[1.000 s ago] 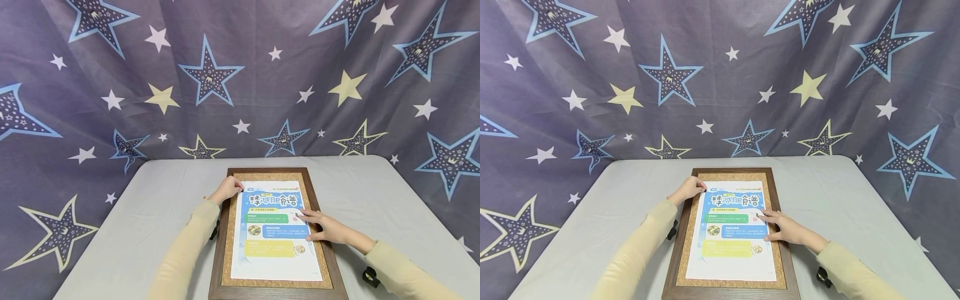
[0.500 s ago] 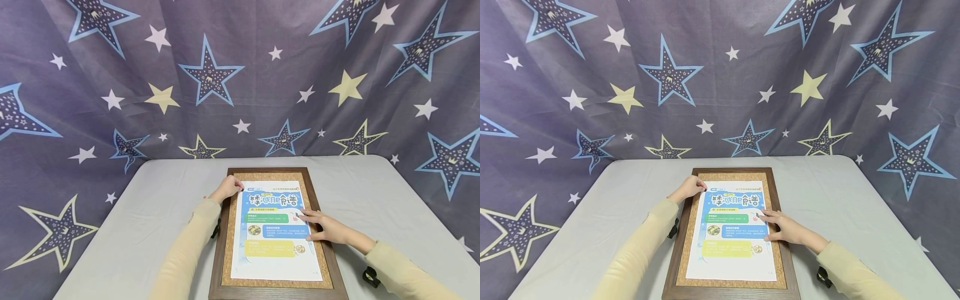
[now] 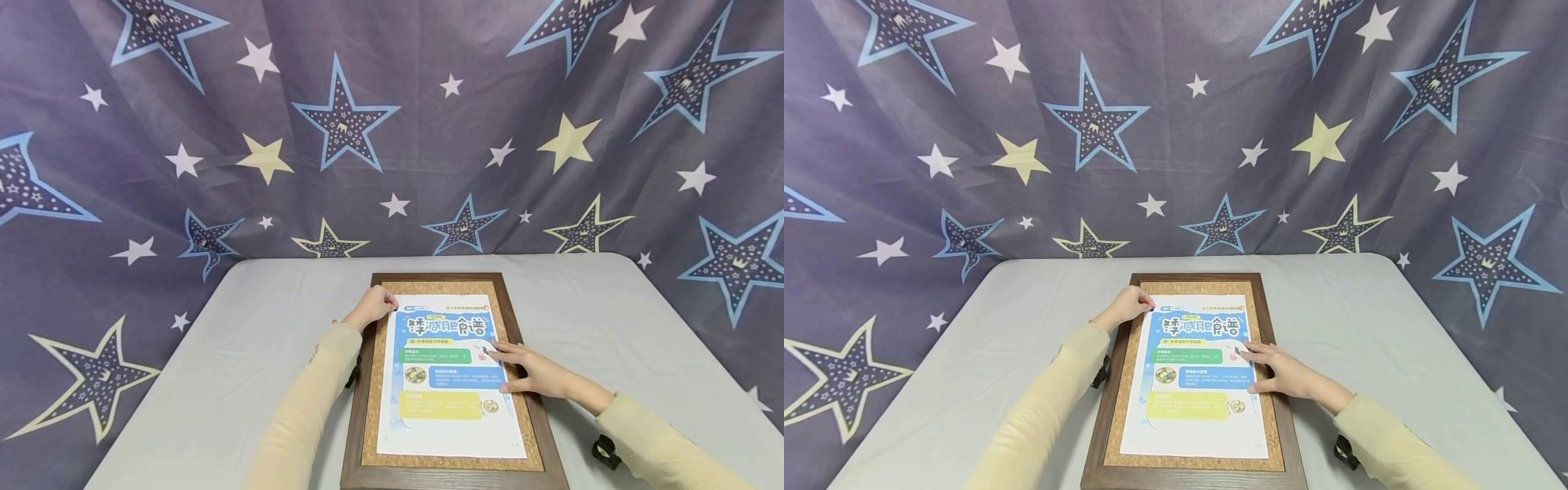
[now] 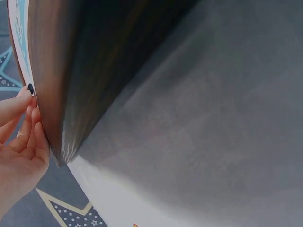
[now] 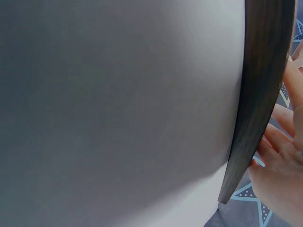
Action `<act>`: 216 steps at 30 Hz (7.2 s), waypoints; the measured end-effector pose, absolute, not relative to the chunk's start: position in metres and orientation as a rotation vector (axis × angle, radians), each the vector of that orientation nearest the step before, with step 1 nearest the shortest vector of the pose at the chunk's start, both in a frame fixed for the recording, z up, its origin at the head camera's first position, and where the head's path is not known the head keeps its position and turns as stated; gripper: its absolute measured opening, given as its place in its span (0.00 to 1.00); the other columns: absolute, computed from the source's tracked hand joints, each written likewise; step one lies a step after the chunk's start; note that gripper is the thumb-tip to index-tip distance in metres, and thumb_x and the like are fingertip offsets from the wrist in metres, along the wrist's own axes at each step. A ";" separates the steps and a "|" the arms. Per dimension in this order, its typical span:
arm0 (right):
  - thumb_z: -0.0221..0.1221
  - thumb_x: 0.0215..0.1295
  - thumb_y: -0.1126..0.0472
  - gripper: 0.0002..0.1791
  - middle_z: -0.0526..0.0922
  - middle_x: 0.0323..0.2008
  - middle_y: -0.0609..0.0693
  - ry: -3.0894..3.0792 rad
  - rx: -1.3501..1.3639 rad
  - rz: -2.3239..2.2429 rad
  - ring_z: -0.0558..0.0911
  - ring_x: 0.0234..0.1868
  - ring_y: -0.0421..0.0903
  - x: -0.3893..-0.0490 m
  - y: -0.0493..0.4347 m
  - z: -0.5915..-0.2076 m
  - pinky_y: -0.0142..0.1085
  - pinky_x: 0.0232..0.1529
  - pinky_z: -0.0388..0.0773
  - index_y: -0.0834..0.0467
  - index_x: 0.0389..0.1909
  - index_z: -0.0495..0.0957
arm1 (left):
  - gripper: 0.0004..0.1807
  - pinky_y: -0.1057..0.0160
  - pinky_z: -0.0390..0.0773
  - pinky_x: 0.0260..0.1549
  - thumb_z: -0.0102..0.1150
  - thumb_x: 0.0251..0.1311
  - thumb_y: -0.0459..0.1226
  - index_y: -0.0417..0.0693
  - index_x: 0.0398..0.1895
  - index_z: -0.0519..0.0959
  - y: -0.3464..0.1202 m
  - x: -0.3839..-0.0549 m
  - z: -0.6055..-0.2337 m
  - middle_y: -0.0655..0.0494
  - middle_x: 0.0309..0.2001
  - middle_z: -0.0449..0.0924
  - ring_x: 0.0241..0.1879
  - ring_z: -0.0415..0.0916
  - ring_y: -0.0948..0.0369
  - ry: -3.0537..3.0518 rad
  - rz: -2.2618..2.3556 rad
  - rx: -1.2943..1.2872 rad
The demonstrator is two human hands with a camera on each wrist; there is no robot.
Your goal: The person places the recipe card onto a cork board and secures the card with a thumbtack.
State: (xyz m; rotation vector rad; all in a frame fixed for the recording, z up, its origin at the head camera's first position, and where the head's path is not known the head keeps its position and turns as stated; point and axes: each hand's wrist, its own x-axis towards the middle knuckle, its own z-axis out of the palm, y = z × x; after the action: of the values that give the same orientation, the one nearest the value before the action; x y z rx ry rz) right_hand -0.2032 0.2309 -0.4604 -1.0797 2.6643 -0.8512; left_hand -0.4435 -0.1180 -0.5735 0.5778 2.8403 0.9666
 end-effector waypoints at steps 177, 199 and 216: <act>0.59 0.53 0.48 0.38 0.56 0.62 0.67 2.658 -1.063 -0.852 0.54 0.61 0.68 -0.204 0.233 -0.462 0.62 0.55 0.50 0.69 0.58 0.62 | 0.01 0.69 0.68 0.22 0.62 0.50 0.41 0.57 0.26 0.80 -0.300 -0.404 -0.621 0.65 0.26 0.75 0.26 0.69 0.66 2.934 1.014 0.730; 0.59 0.53 0.48 0.38 0.57 0.61 0.68 2.665 -1.065 -0.849 0.55 0.60 0.69 -0.203 0.232 -0.462 0.62 0.54 0.52 0.70 0.58 0.63 | 0.03 0.60 0.73 0.33 0.55 0.50 0.25 0.35 0.27 0.79 -0.226 -0.285 -0.455 0.47 0.28 0.79 0.30 0.74 0.55 2.899 0.936 0.534; 0.59 0.53 0.48 0.38 0.56 0.62 0.68 2.659 -1.067 -0.851 0.55 0.60 0.68 -0.203 0.231 -0.461 0.62 0.55 0.50 0.70 0.58 0.62 | 0.04 0.64 0.74 0.30 0.55 0.51 0.25 0.34 0.28 0.79 -0.200 -0.270 -0.442 0.49 0.28 0.79 0.29 0.73 0.59 2.847 0.999 0.613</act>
State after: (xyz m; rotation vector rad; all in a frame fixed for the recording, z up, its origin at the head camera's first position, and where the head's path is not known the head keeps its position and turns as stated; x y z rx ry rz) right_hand -0.2025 0.2312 -0.4613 -1.0674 2.6587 -0.8509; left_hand -0.2700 -0.1996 -0.4418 0.6127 2.8468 0.9994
